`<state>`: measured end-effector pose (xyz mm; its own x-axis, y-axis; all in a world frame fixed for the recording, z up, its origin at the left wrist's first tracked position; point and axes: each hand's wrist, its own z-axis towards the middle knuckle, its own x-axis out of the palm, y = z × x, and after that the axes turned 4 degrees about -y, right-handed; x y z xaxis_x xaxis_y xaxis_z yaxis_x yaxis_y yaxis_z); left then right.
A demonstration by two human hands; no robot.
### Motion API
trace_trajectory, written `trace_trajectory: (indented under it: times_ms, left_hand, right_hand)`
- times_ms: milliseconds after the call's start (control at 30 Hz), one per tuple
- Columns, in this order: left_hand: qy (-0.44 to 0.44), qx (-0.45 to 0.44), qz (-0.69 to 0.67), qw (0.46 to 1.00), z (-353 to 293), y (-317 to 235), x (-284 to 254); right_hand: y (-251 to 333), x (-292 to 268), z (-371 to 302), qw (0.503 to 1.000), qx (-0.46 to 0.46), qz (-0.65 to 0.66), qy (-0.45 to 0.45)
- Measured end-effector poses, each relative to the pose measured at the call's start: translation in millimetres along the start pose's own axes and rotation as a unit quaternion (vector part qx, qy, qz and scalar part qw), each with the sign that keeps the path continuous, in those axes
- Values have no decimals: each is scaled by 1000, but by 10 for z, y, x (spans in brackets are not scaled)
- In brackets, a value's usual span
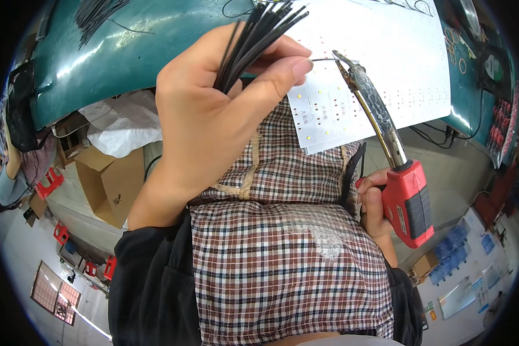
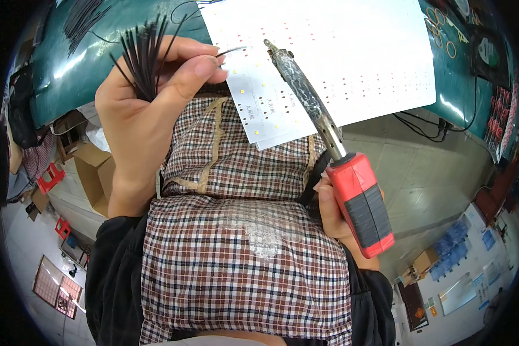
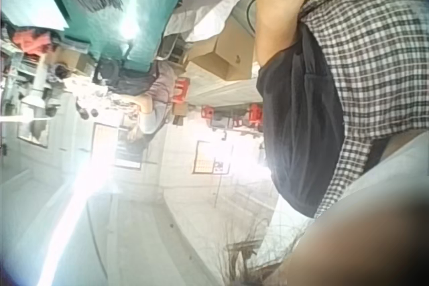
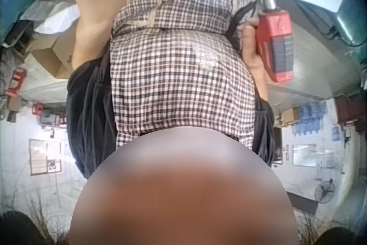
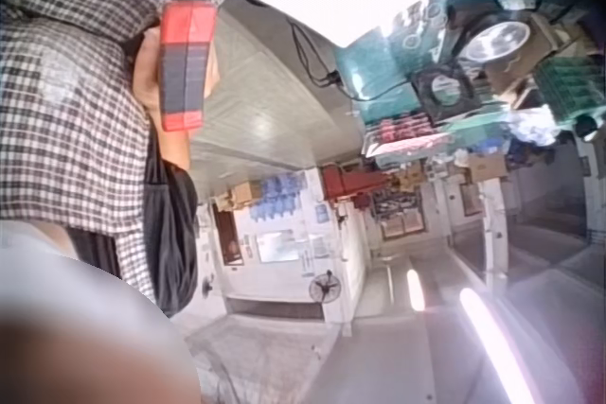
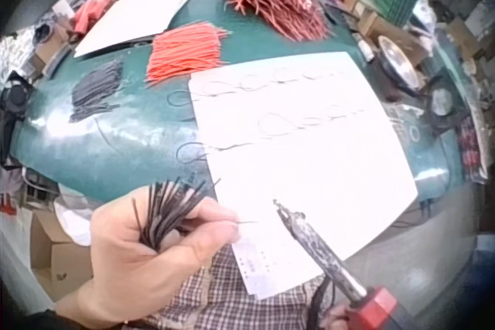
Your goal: Soldering electrical wires onto an LED panel at an assembly station.
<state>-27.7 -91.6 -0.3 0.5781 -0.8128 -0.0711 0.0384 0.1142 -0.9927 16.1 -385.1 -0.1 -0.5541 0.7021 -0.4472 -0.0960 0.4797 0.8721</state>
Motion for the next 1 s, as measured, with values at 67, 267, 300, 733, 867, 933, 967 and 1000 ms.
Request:
trace_trajectory:
  times_ms: [67,267,300,733,867,933,967,1000]
  left_hand:
    - [-9,-15,43,999,6,5,-11]
    - [-29,49,265,962,21,185,27]
    - [-29,49,283,957,22,193,39]
    - [-37,67,326,942,21,199,95]
    - [-34,68,329,941,23,193,92]
    - [-35,69,329,941,20,193,89]
    - [-35,69,329,941,21,194,88]
    - [-35,70,328,942,23,194,87]
  right_hand:
    - [-12,-18,17,1000,-13,-15,8]
    - [-91,48,3,999,-18,-29,-10]
    - [-111,57,4,998,-38,-55,-11]
    - [-199,94,59,991,-91,-93,18]
    - [-191,105,63,991,-98,-90,17]
    - [-199,103,57,991,-97,-89,19]
    - [-214,96,45,991,-100,-89,16]
    - [-224,91,37,991,-103,-90,13]
